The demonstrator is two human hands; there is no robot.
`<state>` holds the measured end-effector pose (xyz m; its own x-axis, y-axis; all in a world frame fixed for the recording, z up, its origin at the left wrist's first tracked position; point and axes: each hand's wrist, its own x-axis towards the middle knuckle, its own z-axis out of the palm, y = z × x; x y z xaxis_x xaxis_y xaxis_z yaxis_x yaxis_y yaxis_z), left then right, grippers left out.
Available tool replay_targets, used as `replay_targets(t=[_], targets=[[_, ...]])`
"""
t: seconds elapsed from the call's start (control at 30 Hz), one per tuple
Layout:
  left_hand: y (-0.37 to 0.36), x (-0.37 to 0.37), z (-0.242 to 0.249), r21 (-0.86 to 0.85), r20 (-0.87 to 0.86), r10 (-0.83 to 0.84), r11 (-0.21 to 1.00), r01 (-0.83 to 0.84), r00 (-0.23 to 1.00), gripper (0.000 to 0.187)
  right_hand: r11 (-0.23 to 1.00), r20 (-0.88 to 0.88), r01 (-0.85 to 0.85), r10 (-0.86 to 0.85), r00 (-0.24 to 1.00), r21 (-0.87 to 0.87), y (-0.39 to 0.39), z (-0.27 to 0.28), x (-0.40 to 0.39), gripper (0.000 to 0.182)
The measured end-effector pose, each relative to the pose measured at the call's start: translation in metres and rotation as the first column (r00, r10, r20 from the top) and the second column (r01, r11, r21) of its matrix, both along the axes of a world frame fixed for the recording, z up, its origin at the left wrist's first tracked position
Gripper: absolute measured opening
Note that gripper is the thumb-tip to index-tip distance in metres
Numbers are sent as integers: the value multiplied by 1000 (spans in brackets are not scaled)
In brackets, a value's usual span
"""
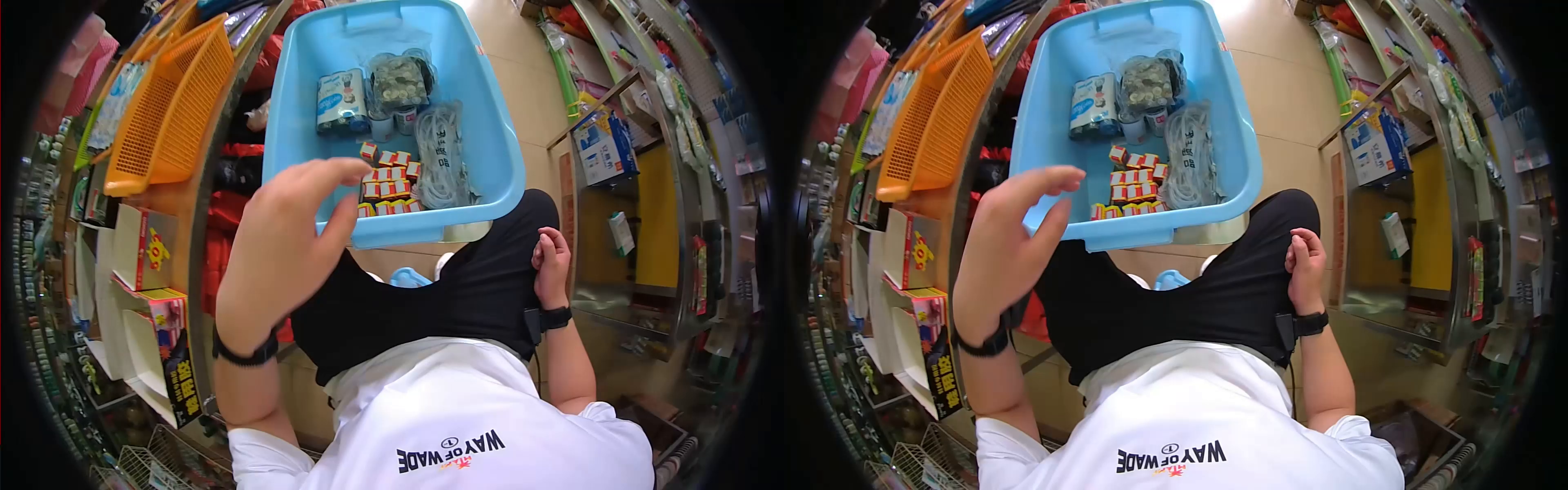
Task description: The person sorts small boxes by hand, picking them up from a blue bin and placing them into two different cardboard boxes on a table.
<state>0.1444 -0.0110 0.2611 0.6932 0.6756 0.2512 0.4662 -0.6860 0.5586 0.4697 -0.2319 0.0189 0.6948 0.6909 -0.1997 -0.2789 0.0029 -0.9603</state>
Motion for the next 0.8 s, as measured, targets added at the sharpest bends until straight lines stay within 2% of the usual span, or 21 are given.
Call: replay_targets(t=[0.07,0.1,0.2,0.27,0.3,0.37,0.43,0.53,0.63,0.67,0.8], targets=[[26,16,2,-39,-236,-32,999,23,971,27,1000,-1,2,-2,1000,-15,4,4,-2,13],[42,28,-4,-68,-390,-75,996,52,918,27,999,16,2,-1,1000,-48,5,5,-3,13],[83,70,-36,-233,-758,-219,971,58,614,46,999,30,-15,16,999,-48,5,3,-3,12],[96,95,-60,-303,-868,-271,953,-12,415,62,998,46,-32,35,998,-54,3,1,-1,13],[96,103,-61,-328,-902,-287,941,-80,323,79,999,47,-30,31,998,-38,1,1,0,13],[103,108,-97,-325,-934,-305,942,-88,186,89,999,48,-6,8,999,-43,-2,3,0,12],[98,112,-109,-352,-935,-343,928,-121,90,95,1000,27,15,-14,1000,-20,-8,4,2,12],[91,113,-127,-382,-922,-385,895,-232,33,97,998,-28,68,-68,997,9,-21,-2,5,11],[92,105,-145,-365,-924,-380,910,-197,-43,90,995,-56,93,-91,994,36,-28,-5,11,11],[93,104,-151,-346,-928,-369,899,-269,-41,86,994,-62,100,-98,993,35,-29,-7,13,11],[91,105,-140,-401,-906,-424,868,-294,-14,79,993,-91,107,-102,991,45,-31,-9,18,10]])
